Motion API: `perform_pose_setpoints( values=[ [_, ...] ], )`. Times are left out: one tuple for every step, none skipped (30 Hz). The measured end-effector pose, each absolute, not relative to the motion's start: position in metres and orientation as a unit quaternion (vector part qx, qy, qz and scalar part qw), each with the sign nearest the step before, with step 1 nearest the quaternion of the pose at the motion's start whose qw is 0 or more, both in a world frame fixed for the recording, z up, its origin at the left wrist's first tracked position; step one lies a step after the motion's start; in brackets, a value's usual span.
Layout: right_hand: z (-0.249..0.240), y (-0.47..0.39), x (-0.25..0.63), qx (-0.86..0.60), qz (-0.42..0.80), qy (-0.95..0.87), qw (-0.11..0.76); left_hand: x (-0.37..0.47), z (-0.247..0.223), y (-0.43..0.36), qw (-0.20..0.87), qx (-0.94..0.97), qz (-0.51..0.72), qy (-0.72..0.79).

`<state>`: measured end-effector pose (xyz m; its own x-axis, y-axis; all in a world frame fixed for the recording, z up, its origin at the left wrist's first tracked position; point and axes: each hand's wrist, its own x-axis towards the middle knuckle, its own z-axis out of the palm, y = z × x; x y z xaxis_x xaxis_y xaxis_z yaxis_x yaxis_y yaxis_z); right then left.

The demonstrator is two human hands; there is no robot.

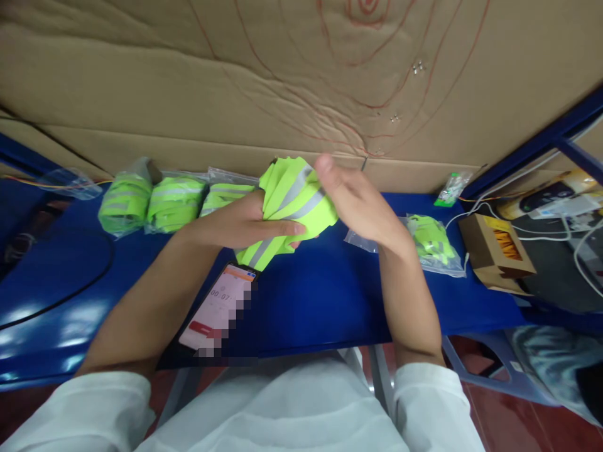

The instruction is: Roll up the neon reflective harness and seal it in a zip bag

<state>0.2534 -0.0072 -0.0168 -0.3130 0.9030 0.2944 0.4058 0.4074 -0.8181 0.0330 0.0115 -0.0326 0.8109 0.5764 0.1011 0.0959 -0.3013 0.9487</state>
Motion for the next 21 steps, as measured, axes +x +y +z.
perform_pose_setpoints(
  values=[
    [-0.014, -0.011, 0.253, -0.430, 0.303, -0.772, 0.357, 0.034, -0.034, 0.012, 0.538, 0.786, 0.224, 0.207],
    [-0.013, -0.015, 0.252, -0.423, 0.282, -0.794, 0.335, 0.034, -0.035, 0.012, 0.526, 0.795, 0.228, 0.197],
    [-0.012, -0.018, 0.249, -0.421, 0.259, -0.807, 0.323, 0.035, -0.036, 0.011, 0.516, 0.802, 0.233, 0.189],
    [-0.012, -0.019, 0.246, -0.424, 0.238, -0.811, 0.324, 0.035, -0.036, 0.011, 0.509, 0.806, 0.238, 0.187],
    [-0.013, -0.020, 0.243, -0.431, 0.222, -0.811, 0.328, 0.035, -0.036, 0.010, 0.507, 0.804, 0.244, 0.192],
    [-0.013, -0.021, 0.240, -0.437, 0.211, -0.808, 0.334, 0.034, -0.035, 0.010, 0.512, 0.799, 0.246, 0.199],
    [-0.013, -0.021, 0.239, -0.439, 0.204, -0.806, 0.341, 0.034, -0.034, 0.010, 0.523, 0.791, 0.243, 0.206],
    [-0.013, -0.021, 0.238, -0.441, 0.199, -0.800, 0.354, 0.033, -0.033, 0.010, 0.537, 0.782, 0.233, 0.214],
    [-0.012, -0.021, 0.238, -0.443, 0.195, -0.792, 0.373, 0.033, -0.032, 0.010, 0.553, 0.774, 0.217, 0.220],
    [-0.010, -0.022, 0.239, -0.446, 0.194, -0.780, 0.394, 0.032, -0.031, 0.011, 0.566, 0.768, 0.197, 0.226],
    [-0.008, -0.023, 0.241, -0.448, 0.200, -0.766, 0.416, 0.031, -0.030, 0.012, 0.576, 0.763, 0.182, 0.229],
    [-0.007, -0.024, 0.243, -0.449, 0.214, -0.751, 0.434, 0.030, -0.030, 0.013, 0.583, 0.759, 0.172, 0.232],
    [-0.005, -0.025, 0.245, -0.449, 0.239, -0.737, 0.445, 0.030, -0.030, 0.014, 0.589, 0.756, 0.168, 0.230],
    [-0.004, -0.026, 0.247, -0.447, 0.272, -0.725, 0.448, 0.029, -0.029, 0.014, 0.594, 0.755, 0.164, 0.223],
    [-0.003, -0.027, 0.249, -0.441, 0.313, -0.713, 0.446, 0.029, -0.028, 0.014, 0.597, 0.756, 0.161, 0.214],
    [-0.003, -0.027, 0.249, -0.432, 0.356, -0.700, 0.444, 0.028, -0.028, 0.014, 0.597, 0.759, 0.159, 0.205],
    [-0.003, -0.027, 0.249, -0.423, 0.395, -0.683, 0.446, 0.028, -0.027, 0.014, 0.595, 0.763, 0.155, 0.198],
    [-0.004, -0.027, 0.248, -0.417, 0.426, -0.663, 0.453, 0.027, -0.026, 0.014, 0.593, 0.766, 0.150, 0.197],
    [-0.004, -0.026, 0.246, -0.414, 0.446, -0.644, 0.463, 0.027, -0.026, 0.014, 0.590, 0.769, 0.146, 0.200],
    [-0.004, -0.025, 0.245, -0.415, 0.458, -0.627, 0.474, 0.027, -0.025, 0.015, 0.586, 0.770, 0.144, 0.207],
    [-0.005, -0.023, 0.244, -0.418, 0.464, -0.615, 0.481, 0.026, -0.025, 0.015, 0.581, 0.771, 0.145, 0.217]
  ],
)
